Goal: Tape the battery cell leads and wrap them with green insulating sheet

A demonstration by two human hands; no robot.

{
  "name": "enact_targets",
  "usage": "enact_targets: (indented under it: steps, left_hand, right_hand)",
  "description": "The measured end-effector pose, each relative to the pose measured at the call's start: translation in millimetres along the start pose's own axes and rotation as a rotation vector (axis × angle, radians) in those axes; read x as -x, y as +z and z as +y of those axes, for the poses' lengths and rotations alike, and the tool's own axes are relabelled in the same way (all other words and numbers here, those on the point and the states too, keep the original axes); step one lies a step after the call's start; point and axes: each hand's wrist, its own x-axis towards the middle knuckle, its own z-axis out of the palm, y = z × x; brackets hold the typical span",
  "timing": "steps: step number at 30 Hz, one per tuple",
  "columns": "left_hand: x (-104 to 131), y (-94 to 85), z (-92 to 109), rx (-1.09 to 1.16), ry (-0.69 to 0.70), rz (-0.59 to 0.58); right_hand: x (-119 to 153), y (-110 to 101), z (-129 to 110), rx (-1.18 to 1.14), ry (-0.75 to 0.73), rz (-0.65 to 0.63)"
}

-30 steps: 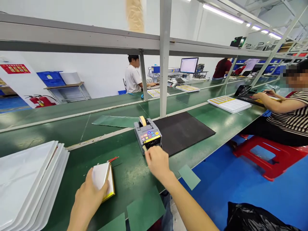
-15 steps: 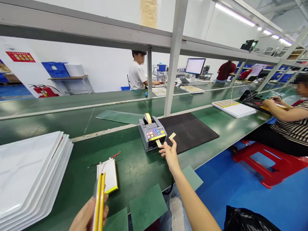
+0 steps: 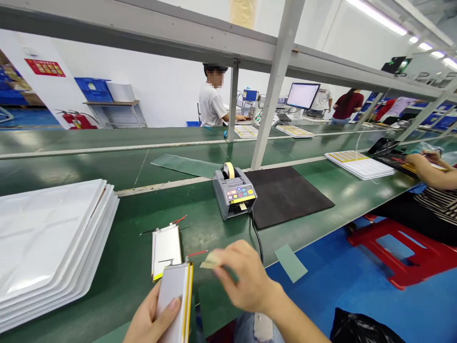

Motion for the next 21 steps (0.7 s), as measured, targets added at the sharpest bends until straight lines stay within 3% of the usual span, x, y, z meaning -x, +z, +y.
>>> enact_targets:
  steps: [3,6,9,11,16,21]
  left_hand:
    - [8.5,9.7,4.4,-0.23,0.144,-0.075]
    - [18.1,19.8,7.0,-0.36,0.215,-0.278]
    - [27.8,28.1,10.7,-0.387,0.207,-0.463]
    - [33.6,32.0,14.6,-0.426,0.2,-0.526]
    - [42.9,35.8,25.1,-0.599,0.174,-0.562]
    - [43.4,35.9,22.5,-0.679,0.177,-0.519]
  right_hand:
    - [5.6,-22.6,-4.4,-0.387,0.333,0.053]
    - [2.9,-39.5,0.9,-0.684,0.489,-0.214]
    - [-2.7,-44.8,3.4,-0.743,0.495,-0.469]
    - [-5.9,-44.4,2.5,-0.7,0.477,-0.549]
    - [-10.0,-41.8,0.0,-0.601,0.452,-0.658]
    - [-9.4,-40.5,0.5,-0.526,0.417,-0.717]
